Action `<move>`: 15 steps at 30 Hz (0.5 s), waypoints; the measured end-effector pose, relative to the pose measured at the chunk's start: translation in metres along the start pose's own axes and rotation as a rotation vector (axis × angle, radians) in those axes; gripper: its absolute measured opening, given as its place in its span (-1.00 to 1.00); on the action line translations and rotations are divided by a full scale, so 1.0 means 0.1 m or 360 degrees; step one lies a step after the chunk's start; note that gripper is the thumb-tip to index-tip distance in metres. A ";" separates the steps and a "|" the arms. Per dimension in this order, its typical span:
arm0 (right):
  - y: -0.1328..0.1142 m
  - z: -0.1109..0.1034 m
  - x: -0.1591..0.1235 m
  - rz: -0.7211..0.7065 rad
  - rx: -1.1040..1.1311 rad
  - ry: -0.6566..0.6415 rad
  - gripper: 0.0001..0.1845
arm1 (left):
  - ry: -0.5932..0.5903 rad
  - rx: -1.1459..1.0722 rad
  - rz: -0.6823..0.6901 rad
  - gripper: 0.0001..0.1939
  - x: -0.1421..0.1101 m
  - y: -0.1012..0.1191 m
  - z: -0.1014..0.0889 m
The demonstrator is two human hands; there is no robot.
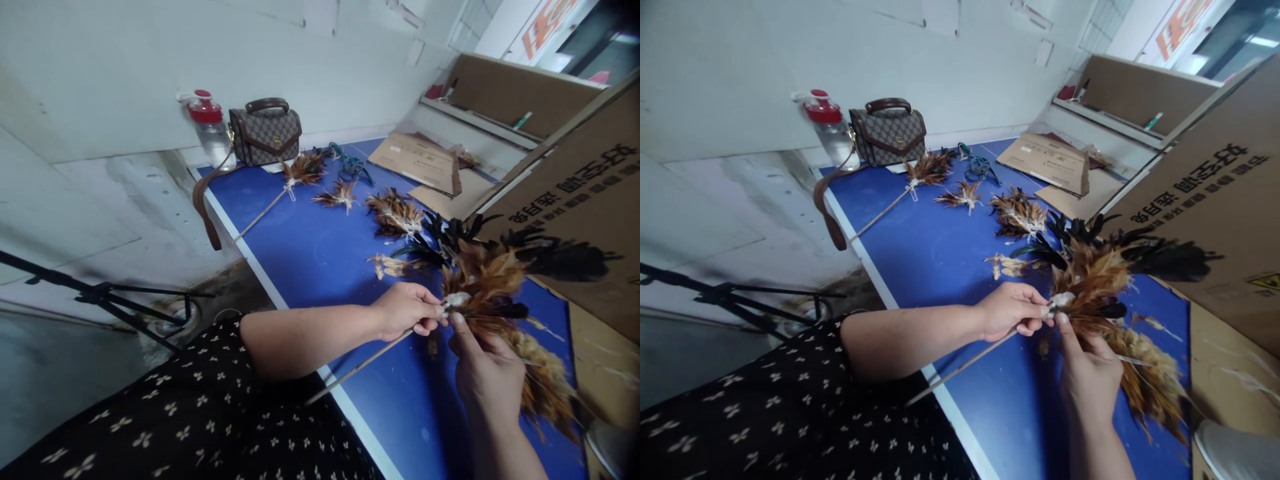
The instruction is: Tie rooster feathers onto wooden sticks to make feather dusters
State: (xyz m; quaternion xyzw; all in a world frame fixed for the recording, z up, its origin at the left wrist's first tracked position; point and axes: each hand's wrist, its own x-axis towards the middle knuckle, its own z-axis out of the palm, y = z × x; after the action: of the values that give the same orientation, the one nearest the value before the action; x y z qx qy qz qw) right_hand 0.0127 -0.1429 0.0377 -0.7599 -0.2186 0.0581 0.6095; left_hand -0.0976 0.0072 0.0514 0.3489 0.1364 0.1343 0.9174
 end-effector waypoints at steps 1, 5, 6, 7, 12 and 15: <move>0.02 0.00 0.00 0.0005 -0.0037 0.0006 -0.34 | -0.0011 0.0011 0.0002 -0.80 0.00 0.00 0.00; -0.02 0.03 -0.03 -0.0032 -0.0147 0.0093 -0.32 | 0.0013 0.0088 0.0029 -0.79 0.03 -0.02 0.01; -0.04 0.04 -0.04 -0.0063 -0.0114 0.0114 -0.33 | 0.0032 0.0103 0.0043 -0.79 0.04 -0.03 0.01; -0.07 0.05 -0.04 -0.0087 -0.0045 0.0112 -0.35 | 0.0049 0.0111 0.0060 -0.80 0.04 -0.04 0.01; -0.05 -0.08 0.05 0.0130 0.0368 -0.0480 -0.42 | 0.0078 0.0171 0.0084 -0.81 0.05 -0.07 0.00; 0.12 -0.30 0.23 0.0130 0.0174 -0.0746 -0.48 | 0.0079 0.0247 0.0065 -0.81 0.03 -0.08 0.00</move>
State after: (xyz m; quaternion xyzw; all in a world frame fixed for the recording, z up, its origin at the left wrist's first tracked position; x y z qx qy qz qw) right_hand 0.0471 -0.1625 0.0374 -0.6999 -0.3195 0.2691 0.5794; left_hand -0.0935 0.0023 0.0454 0.4183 0.1620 0.1507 0.8809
